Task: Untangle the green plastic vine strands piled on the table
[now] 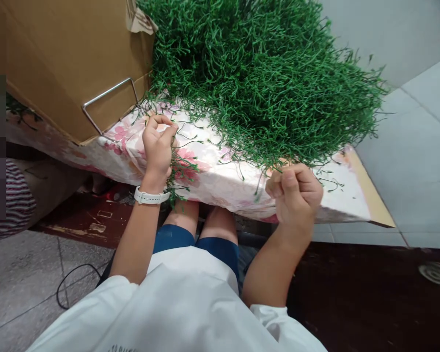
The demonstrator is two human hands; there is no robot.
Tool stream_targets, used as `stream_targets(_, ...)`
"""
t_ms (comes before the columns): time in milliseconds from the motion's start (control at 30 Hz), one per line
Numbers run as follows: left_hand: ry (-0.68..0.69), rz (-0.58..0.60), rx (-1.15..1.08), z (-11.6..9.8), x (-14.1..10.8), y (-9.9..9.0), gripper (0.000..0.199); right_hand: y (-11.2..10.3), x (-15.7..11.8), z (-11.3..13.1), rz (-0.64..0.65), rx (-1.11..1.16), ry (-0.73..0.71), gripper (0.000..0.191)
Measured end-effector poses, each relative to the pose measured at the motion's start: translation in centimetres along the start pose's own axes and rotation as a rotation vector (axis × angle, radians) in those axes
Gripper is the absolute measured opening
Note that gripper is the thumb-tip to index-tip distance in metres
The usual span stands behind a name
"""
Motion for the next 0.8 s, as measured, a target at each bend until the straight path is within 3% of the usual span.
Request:
stream_targets(133, -0.060, 0.011, 0.028, 0.0, 0.2, 0.4, 0.027, 1.4, 0.3, -0.5, -0.001, 0.066, -0.002, 0.027)
stream_targets(267, 0.014, -0.008, 0.103, -0.3, 0.2, 0.7, 0.024, 2.5, 1.0, 0.6, -0.004, 0.077, -0.033, 0.025)
stream_targets(400, 0.065, 0.003, 0.162, 0.0, 0.1, 0.9, 0.024, 3.4, 3.6, 0.5, -0.008, 0.047, -0.101, 0.027)
stream_targets(533, 0.070, 0.001, 0.163, 0.4, 0.2, 0.7, 0.023, 3.4, 6.8, -2.4, 0.087, -0.320, -0.204, 0.029)
stream_targets(667, 0.071, 0.015, 0.158, 0.6, 0.2, 0.5, 0.021, 4.1, 7.0, -3.9, 0.146, -0.810, -0.279, 0.041)
stream_targets(800, 0.085, 0.098, 0.190, 0.6, -0.1, 1.0, 0.017, 8.9, 4.4, -2.7, 0.310, -0.659, -0.301, 0.027)
Point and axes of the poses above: each hand's wrist, its own x-axis towards the middle knuckle, its own y-axis out of the palm, z = x × y, the point moved 7 cm from there along x, towards the middle knuckle, and after that the axes turned 12 degrees about -y, right-handed, at the moved point
